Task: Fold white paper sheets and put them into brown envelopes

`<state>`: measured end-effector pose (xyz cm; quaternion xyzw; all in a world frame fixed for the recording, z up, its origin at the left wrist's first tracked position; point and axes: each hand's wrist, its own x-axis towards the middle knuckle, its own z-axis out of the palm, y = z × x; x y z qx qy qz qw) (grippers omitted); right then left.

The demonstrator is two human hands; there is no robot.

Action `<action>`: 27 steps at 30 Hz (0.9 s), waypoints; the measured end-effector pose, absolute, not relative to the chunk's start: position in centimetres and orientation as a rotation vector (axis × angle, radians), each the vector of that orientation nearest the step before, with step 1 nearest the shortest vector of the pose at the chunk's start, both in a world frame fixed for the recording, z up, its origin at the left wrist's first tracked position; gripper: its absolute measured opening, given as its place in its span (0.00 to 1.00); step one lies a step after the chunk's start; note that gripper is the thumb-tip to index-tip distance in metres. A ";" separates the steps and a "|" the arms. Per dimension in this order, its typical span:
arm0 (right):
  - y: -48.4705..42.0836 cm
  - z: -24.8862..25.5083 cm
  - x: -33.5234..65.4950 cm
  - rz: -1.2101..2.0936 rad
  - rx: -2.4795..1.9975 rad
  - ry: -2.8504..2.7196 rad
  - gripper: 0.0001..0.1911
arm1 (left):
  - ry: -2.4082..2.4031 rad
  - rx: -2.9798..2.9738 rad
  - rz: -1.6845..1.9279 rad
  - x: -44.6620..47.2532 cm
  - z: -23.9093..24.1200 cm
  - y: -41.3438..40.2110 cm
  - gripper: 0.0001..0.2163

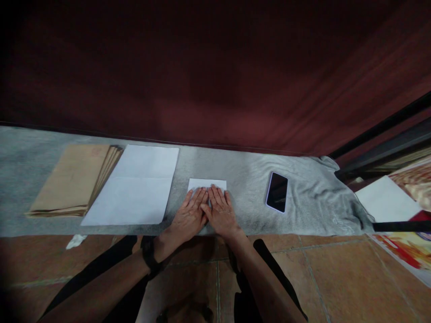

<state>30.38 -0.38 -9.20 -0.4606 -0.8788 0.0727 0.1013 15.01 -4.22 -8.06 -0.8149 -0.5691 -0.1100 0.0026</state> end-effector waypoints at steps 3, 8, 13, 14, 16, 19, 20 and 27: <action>0.0 -9.3 30.5 0.185 -1.387 -2.586 0.31 | -1.787 -2.536 -0.364 14.9 -8.0 -4.1 0.27; 0.3 -9.5 30.9 0.114 -1.394 -2.581 0.31 | -1.797 -2.534 -0.391 14.7 -8.2 -4.0 0.29; 0.9 -9.8 31.7 0.048 -1.449 -2.525 0.33 | -1.894 -2.474 -0.397 13.9 -8.4 -3.6 0.29; 1.1 -9.8 31.9 0.031 -1.473 -2.507 0.33 | -1.932 -2.446 -0.387 13.6 -8.4 -3.5 0.29; 1.4 -9.9 32.3 0.006 -1.516 -2.472 0.33 | -1.991 -2.396 -0.364 13.0 -8.4 -3.1 0.29; 1.8 -10.1 33.0 -0.003 -1.552 -2.448 0.33 | -2.037 -2.344 -0.351 12.1 -8.5 -2.6 0.29; 1.9 -10.1 33.2 -0.003 -1.561 -2.444 0.33 | -2.045 -2.336 -0.349 11.9 -8.5 -2.5 0.29; 1.9 -9.2 32.4 0.040 -1.543 -2.449 0.33 | -2.101 -2.279 -0.357 11.6 -8.1 -2.0 0.27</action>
